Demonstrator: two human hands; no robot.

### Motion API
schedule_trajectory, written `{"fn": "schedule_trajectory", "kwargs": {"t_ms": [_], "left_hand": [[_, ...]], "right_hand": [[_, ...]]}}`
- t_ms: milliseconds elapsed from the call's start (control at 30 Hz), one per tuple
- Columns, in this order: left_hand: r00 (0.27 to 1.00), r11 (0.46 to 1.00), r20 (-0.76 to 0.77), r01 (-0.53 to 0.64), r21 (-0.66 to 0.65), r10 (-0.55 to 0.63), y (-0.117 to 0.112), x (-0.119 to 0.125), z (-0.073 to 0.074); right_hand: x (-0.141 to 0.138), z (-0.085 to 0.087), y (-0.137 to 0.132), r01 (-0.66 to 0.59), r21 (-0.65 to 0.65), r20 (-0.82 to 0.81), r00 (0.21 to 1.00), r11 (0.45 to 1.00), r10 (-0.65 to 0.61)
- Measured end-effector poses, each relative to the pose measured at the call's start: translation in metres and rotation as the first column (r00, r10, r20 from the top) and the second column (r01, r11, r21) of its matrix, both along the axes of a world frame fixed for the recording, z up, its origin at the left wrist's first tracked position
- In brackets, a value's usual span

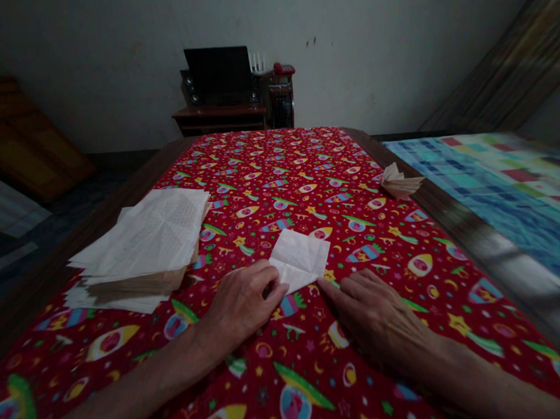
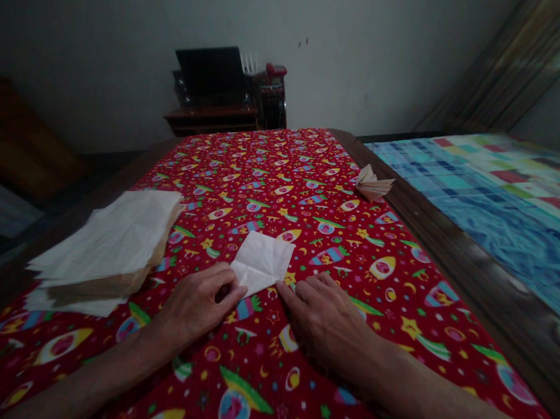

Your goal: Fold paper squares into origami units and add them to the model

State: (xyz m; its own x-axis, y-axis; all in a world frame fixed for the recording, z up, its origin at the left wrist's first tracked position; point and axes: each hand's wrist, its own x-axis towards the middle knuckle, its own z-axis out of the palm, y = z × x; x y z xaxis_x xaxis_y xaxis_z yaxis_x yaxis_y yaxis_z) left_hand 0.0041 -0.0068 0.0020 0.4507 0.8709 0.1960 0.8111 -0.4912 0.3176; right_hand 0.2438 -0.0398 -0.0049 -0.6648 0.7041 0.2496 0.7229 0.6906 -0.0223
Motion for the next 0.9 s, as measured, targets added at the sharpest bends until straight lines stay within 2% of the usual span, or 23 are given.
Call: {"fn": "schedule_trajectory", "kwargs": {"t_ms": [300, 633, 900], "left_hand": [[1.000, 1.000, 0.022, -0.002, -0.019, 0.003, 0.0006, -0.0004, -0.0004], [1.000, 1.000, 0.013, -0.006, -0.013, 0.006, 0.0003, -0.0004, -0.0019], [1.000, 0.999, 0.006, -0.016, -0.047, 0.017, 0.0008, 0.0002, -0.0008]], "right_hand": [[0.0010, -0.0050, -0.0010, 0.015, -0.012, 0.027, 1.000, 1.000, -0.015], [-0.0046, 0.0026, -0.0041, -0.001, 0.080, 0.022, 1.000, 0.997, -0.001], [-0.0039, -0.0004, -0.0042, 0.020, 0.039, 0.018, 1.000, 0.999, -0.021]]}}
